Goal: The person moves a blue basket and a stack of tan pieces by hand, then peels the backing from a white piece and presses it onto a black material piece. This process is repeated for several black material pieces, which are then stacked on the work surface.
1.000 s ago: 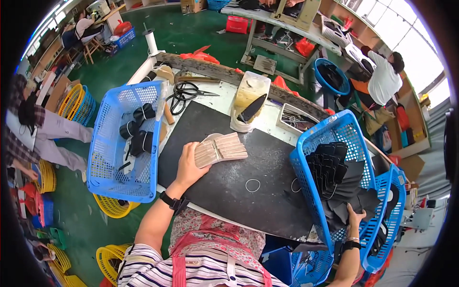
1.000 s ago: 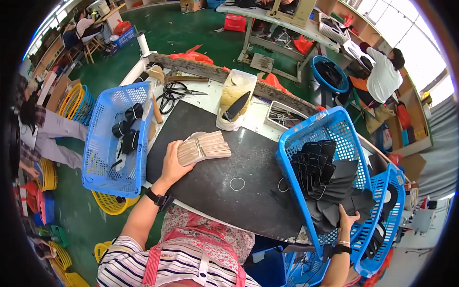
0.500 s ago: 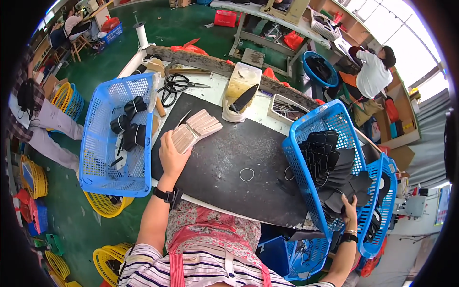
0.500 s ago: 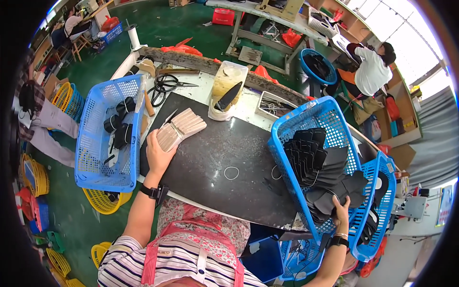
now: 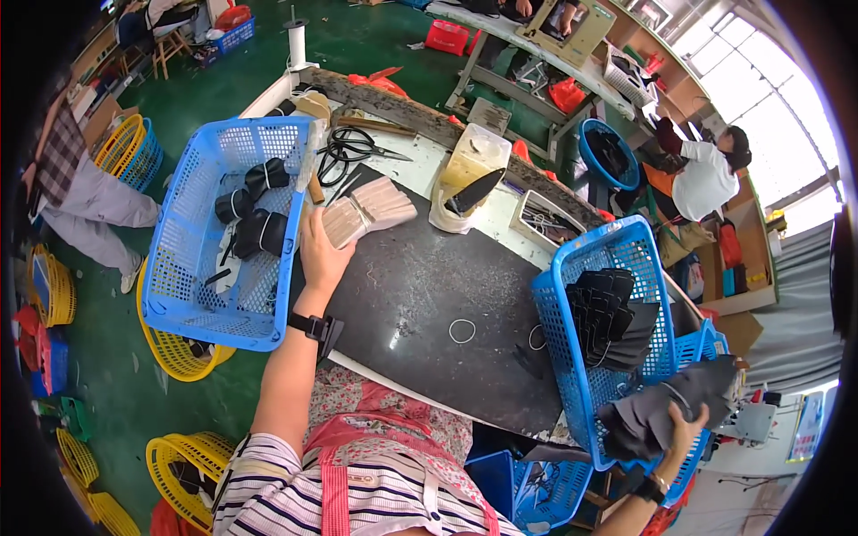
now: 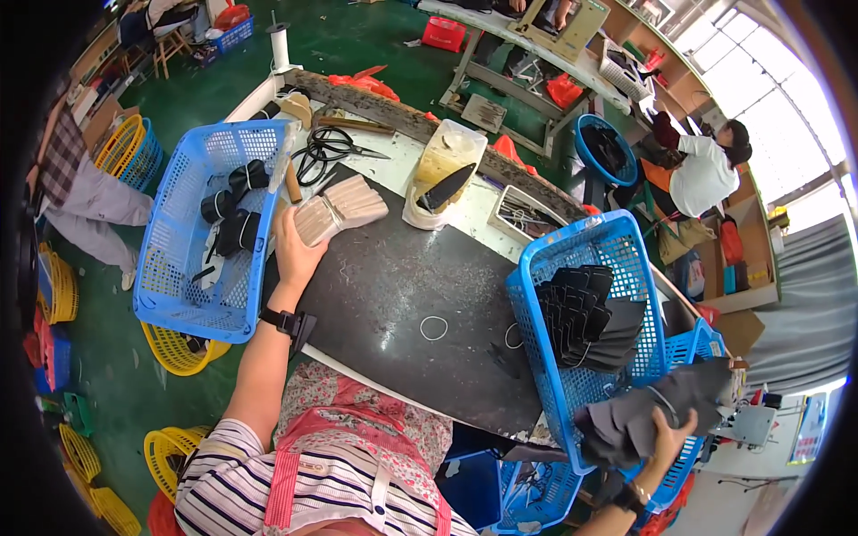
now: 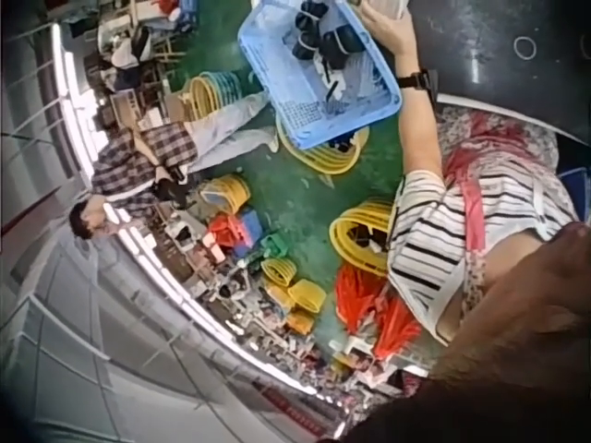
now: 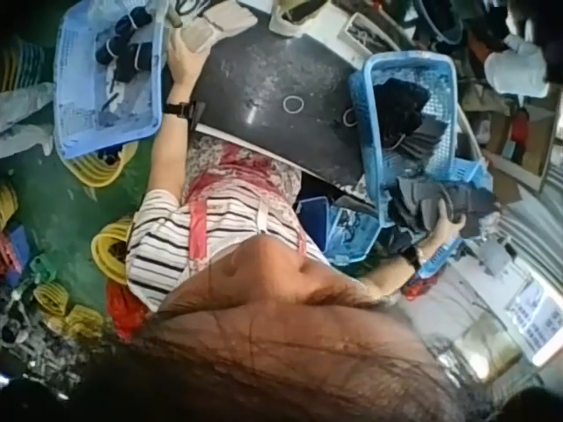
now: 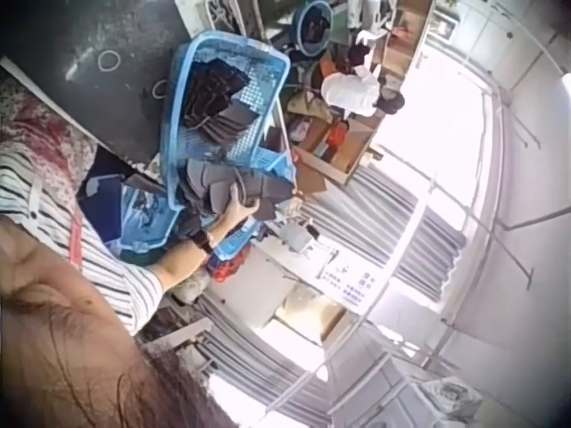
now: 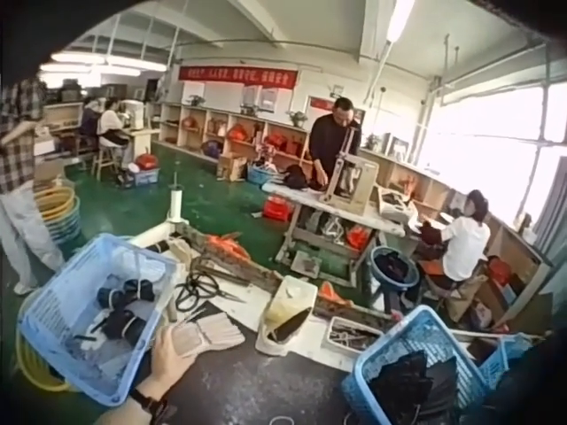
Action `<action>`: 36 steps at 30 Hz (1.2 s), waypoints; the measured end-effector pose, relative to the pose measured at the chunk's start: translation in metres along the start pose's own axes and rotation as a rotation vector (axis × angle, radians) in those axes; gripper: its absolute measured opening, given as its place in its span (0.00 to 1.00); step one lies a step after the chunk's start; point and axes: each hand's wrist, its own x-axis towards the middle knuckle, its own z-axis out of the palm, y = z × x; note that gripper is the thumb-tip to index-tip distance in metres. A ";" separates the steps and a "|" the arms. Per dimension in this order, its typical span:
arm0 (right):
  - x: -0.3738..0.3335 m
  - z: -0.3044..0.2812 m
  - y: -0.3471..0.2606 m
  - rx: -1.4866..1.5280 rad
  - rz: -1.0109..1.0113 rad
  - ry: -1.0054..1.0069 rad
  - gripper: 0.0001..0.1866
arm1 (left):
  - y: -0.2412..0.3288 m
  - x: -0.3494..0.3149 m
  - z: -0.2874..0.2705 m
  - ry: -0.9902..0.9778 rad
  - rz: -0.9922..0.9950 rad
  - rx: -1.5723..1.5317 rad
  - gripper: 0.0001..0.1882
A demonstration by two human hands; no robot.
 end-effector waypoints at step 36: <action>-0.169 0.274 -0.230 1.220 -0.052 -1.110 0.17 | 0.066 -0.097 -0.084 -1.249 -0.684 -1.276 0.33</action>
